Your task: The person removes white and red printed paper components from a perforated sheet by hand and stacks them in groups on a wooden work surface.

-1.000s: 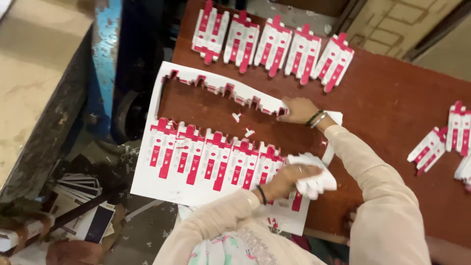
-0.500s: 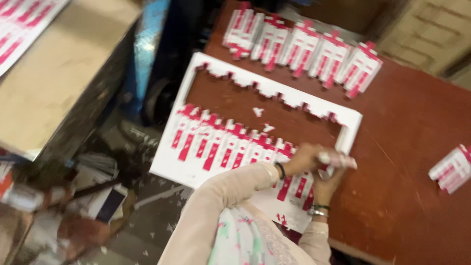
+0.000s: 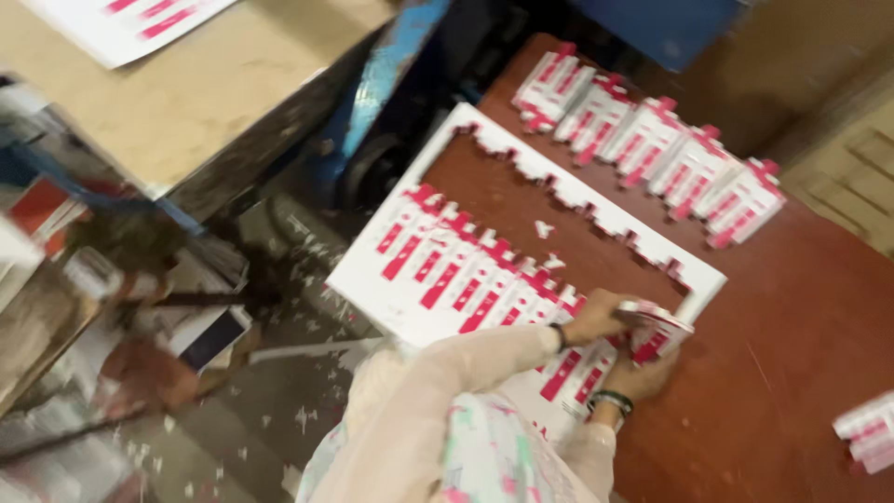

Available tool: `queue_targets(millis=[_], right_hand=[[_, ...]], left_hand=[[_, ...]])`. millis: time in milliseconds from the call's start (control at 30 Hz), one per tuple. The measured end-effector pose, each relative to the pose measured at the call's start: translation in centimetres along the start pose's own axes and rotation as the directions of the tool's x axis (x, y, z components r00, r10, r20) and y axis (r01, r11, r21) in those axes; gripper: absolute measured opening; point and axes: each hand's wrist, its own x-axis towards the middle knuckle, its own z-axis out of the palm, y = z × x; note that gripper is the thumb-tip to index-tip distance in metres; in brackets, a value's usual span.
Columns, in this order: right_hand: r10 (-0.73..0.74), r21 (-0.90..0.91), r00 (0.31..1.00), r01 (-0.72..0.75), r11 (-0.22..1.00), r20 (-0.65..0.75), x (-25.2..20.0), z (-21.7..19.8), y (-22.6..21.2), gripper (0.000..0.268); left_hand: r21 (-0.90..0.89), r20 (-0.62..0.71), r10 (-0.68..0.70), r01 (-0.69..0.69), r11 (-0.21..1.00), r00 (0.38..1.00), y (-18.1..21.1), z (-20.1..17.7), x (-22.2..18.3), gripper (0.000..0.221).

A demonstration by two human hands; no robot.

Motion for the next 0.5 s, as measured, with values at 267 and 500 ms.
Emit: queue_targets(millis=[267, 500], right_hand=[[0.074, -0.304, 0.993, -0.099, 0.947, -0.093, -0.1, 1.7, 2.1, 0.055], [0.017, -0.374, 0.998, -0.037, 0.926, -0.056, 1.1, -0.7, -3.3, 0.055]], left_hand=[[-0.345, 0.072, -0.153, 0.169, 0.923, 0.986, 3.2, -2.0, 4.5, 0.023], [-0.303, 0.371, 0.018, 0.102, 0.948, 0.929, 8.0, -0.5, -6.7, 0.033]])
